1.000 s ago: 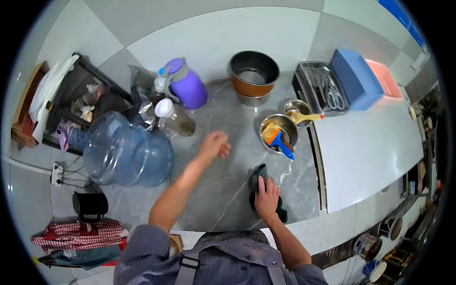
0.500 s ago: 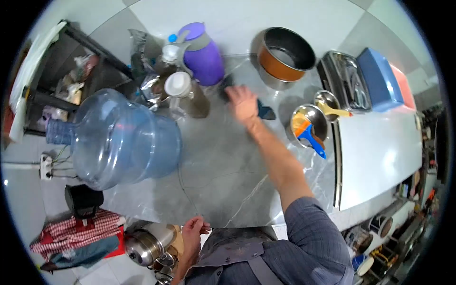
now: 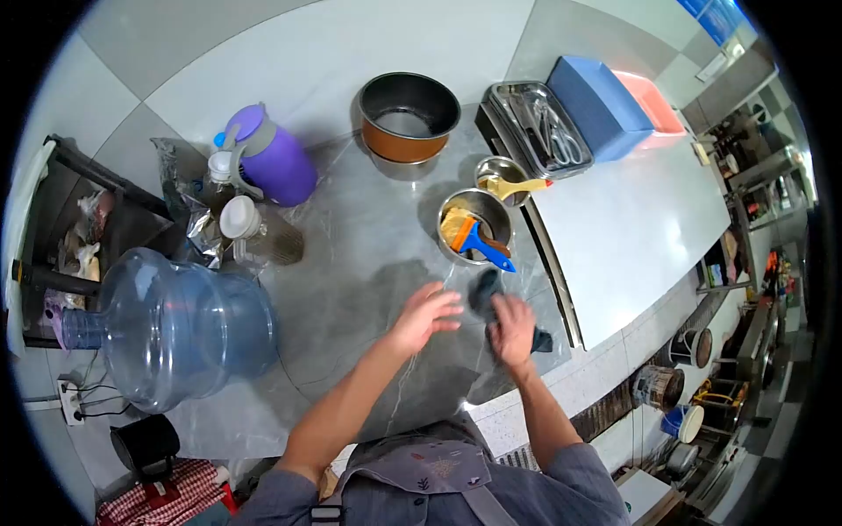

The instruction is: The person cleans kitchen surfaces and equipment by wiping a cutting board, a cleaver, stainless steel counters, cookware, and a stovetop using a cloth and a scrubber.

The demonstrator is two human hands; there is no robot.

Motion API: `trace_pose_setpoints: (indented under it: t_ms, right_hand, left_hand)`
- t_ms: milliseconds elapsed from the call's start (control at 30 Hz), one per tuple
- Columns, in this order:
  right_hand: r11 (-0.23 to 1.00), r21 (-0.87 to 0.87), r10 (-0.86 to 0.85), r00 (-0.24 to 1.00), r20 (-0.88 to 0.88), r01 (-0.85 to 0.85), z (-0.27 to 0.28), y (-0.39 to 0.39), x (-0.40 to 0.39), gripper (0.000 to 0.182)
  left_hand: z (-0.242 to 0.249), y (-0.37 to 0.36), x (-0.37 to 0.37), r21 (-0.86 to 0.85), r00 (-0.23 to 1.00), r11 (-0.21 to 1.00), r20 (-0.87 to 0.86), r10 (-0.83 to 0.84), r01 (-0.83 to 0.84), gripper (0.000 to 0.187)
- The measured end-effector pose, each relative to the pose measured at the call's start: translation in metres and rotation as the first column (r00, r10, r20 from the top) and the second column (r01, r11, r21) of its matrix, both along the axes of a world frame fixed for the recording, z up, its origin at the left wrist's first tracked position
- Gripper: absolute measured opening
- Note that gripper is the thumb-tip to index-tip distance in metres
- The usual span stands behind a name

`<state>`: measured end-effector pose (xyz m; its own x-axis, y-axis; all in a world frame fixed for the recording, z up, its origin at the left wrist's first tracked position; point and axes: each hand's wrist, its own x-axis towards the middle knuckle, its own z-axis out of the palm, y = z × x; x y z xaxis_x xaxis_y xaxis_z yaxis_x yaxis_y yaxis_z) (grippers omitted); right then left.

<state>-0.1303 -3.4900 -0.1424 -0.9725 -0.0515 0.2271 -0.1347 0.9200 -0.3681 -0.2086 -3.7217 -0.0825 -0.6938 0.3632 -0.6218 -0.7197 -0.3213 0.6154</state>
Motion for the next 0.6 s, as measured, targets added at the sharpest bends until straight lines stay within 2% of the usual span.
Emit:
trace_pose_setpoints:
  t_ms: [67,100,167,233,300,467,567,600]
  right_hand:
    - [0.989,0.02,-0.143,0.989,-0.029,0.144,0.002,0.018,-0.03,0.066]
    - [0.982,0.037,-0.184,0.981,-0.058,0.187,-0.003,0.024,-0.048,0.065]
    - [0.986,0.018,-0.162,0.984,-0.07,0.164,-0.009,0.022,-0.08,0.064]
    - [0.985,0.033,-0.165,0.98,-0.113,0.169,-0.014,0.01,-0.101,0.064]
    - [0.987,0.06,-0.142,0.987,-0.071,0.146,-0.011,0.002,-0.117,0.065]
    - [1.0,0.011,-0.009,0.997,-0.078,0.01,-0.014,0.026,-0.149,0.069]
    - [0.989,0.103,-0.1,0.993,-0.059,0.105,-0.013,0.055,-0.16,0.068]
    - [0.988,0.097,-0.118,0.991,-0.06,0.124,-0.017,0.064,-0.169,0.068]
  left_hand:
    - [-0.014,0.027,-0.023,0.197,0.994,0.978,0.097,0.053,-0.071,0.04]
    - [-0.017,0.034,-0.034,0.196,0.995,0.979,0.093,0.045,-0.063,0.04]
    - [-0.02,0.045,-0.052,0.248,0.991,0.964,0.113,0.073,-0.099,0.031]
    - [-0.021,0.045,-0.062,0.234,0.983,0.963,0.157,0.094,-0.13,0.031]
    - [-0.02,0.043,-0.071,0.19,0.984,0.966,0.041,0.171,-0.175,0.033]
    - [-0.018,0.034,-0.106,0.146,0.991,0.983,-0.045,0.123,-0.115,0.044]
    - [-0.013,0.034,-0.116,0.106,0.994,0.989,-0.039,0.105,-0.101,0.047]
    - [-0.013,0.035,-0.118,0.096,0.995,0.993,-0.062,0.08,-0.074,0.056]
